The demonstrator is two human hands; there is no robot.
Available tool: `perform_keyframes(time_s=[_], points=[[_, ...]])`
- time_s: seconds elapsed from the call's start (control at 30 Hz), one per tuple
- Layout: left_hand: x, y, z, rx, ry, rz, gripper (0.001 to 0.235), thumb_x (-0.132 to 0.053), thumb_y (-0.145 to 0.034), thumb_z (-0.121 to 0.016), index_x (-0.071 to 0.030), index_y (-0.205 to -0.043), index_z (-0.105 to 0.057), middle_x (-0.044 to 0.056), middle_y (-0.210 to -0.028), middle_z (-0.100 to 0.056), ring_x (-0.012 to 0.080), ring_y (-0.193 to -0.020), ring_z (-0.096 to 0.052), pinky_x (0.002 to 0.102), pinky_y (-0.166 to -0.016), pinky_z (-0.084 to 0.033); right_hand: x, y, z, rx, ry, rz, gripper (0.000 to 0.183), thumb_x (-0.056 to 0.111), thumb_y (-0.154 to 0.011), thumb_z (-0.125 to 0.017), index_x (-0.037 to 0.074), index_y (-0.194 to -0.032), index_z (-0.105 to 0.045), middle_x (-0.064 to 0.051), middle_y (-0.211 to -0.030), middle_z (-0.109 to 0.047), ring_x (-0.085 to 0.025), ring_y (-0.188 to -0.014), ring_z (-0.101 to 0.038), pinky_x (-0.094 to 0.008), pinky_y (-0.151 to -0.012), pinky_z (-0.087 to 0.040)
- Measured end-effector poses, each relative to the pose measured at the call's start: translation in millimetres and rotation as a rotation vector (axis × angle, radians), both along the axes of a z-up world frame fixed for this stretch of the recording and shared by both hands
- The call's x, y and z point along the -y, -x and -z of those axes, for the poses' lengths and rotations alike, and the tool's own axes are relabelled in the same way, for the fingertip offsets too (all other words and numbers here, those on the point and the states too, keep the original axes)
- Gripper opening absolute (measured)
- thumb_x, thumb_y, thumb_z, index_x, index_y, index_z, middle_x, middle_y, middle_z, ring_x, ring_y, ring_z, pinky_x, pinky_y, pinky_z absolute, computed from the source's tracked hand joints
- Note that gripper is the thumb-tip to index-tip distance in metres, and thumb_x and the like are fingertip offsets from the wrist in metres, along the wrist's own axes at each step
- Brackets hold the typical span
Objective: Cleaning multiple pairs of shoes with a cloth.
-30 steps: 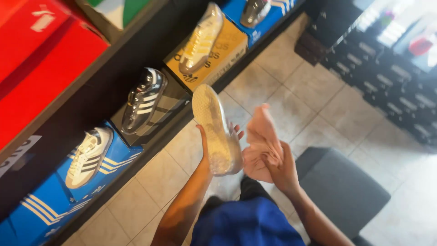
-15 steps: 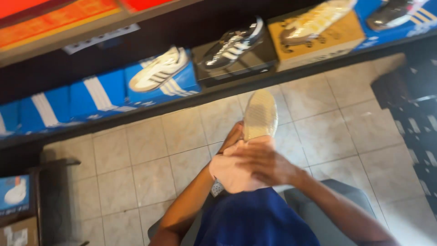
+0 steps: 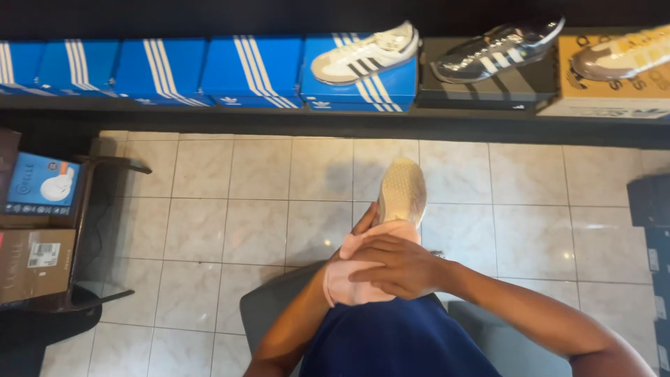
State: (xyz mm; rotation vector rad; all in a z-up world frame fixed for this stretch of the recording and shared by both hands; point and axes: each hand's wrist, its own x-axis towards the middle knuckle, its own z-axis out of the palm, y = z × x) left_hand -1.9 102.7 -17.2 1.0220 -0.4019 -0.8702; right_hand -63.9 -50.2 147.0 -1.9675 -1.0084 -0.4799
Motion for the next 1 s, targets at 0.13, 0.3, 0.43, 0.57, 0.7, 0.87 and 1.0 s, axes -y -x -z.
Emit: perform_keyframes(time_s=[0.13, 0.3, 0.43, 0.57, 0.7, 0.87, 1.0], points=[[-55.3, 9.9, 24.5, -0.518, 0.327, 0.066, 0.062, -0.010, -0.109, -0.038, -0.024, -0.164, -0.015, 0.008, -0.170, -0.006, 0.0218, -0.153, -0.012, 0.041, -0.125, -0.009, -5.8, -37.7, 38.2, -0.144, 0.054, -0.129, 0.034, 0.023, -0.104, -0.048, 0.006, -0.124, -0.071, -0.022, -0.122, -0.066, -0.042, -0.117, -0.063, -0.061, -0.109, -0.041], [-28.9, -51.9, 66.1, -1.244, 1.131, 0.100, 0.059, 0.001, -0.109, -0.019, -0.011, -0.166, -0.014, -0.003, -0.168, -0.029, 0.0045, -0.153, -0.021, 0.021, -0.129, -0.007, -20.7, -85.5, 19.6, -0.006, 0.129, 0.131, 0.036, 0.035, -0.108, -0.042, 0.014, -0.100, -0.069, -0.005, -0.104, -0.067, -0.025, -0.108, -0.070, -0.055, -0.113, -0.042], [-44.8, -79.5, 34.8, -0.643, 0.507, 0.101, 0.050, -0.021, -0.109, -0.031, -0.017, -0.159, -0.031, -0.001, -0.148, -0.043, 0.0093, -0.136, -0.037, 0.024, -0.111, -0.025, -13.4, -116.3, 22.1, -0.114, 0.139, -0.061, 0.017, 0.029, -0.100, -0.058, 0.016, -0.099, -0.068, -0.006, -0.101, -0.064, -0.030, -0.100, -0.067, -0.056, -0.102, -0.049], [-54.5, -83.8, -0.6, 0.080, -0.325, 0.043, 0.050, -0.049, -0.108, -0.047, -0.022, -0.150, -0.054, 0.003, -0.122, -0.061, 0.0161, -0.114, -0.057, 0.029, -0.089, -0.047, 47.7, -178.1, 43.6, -0.540, 0.272, 0.190, 0.028, 0.038, -0.096, -0.062, 0.017, -0.080, -0.069, -0.003, -0.074, -0.067, -0.030, -0.073, -0.069, -0.048, -0.080, -0.056], [-34.2, -107.5, -1.9, -0.068, -0.219, -0.085, 0.057, -0.046, -0.109, -0.048, -0.019, -0.158, -0.041, 0.008, -0.159, -0.041, 0.0202, -0.146, -0.039, 0.033, -0.119, -0.032, 102.7, -230.2, 139.4, -0.967, -0.230, 0.134, 0.035, 0.033, -0.107, -0.054, 0.009, -0.085, -0.066, -0.004, -0.084, -0.067, -0.020, -0.082, -0.064, -0.042, -0.079, -0.050], [1.2, -150.8, -53.1, -0.067, -0.184, -0.452, 0.047, -0.046, -0.111, -0.042, -0.013, -0.143, -0.047, 0.003, -0.130, -0.050, 0.0183, -0.127, -0.043, 0.035, -0.116, -0.029, 37.6, -237.8, 149.2, -1.304, -1.262, 0.145, 0.046, 0.024, -0.102, -0.057, 0.007, -0.144, -0.055, -0.011, -0.139, -0.062, -0.024, -0.125, -0.060, -0.042, -0.110, -0.044], [4.2, -204.0, -41.6, -0.113, -0.393, -0.597, 0.050, -0.061, -0.108, -0.033, -0.026, -0.143, -0.040, 0.012, -0.118, -0.051, 0.0280, -0.115, -0.053, 0.036, -0.101, -0.039, -21.2, -243.8, 47.2, -1.236, -1.277, 0.256, 0.046, 0.028, -0.104, -0.052, 0.013, -0.148, -0.053, -0.002, -0.144, -0.060, -0.012, -0.129, -0.055, -0.033, -0.118, -0.034]])
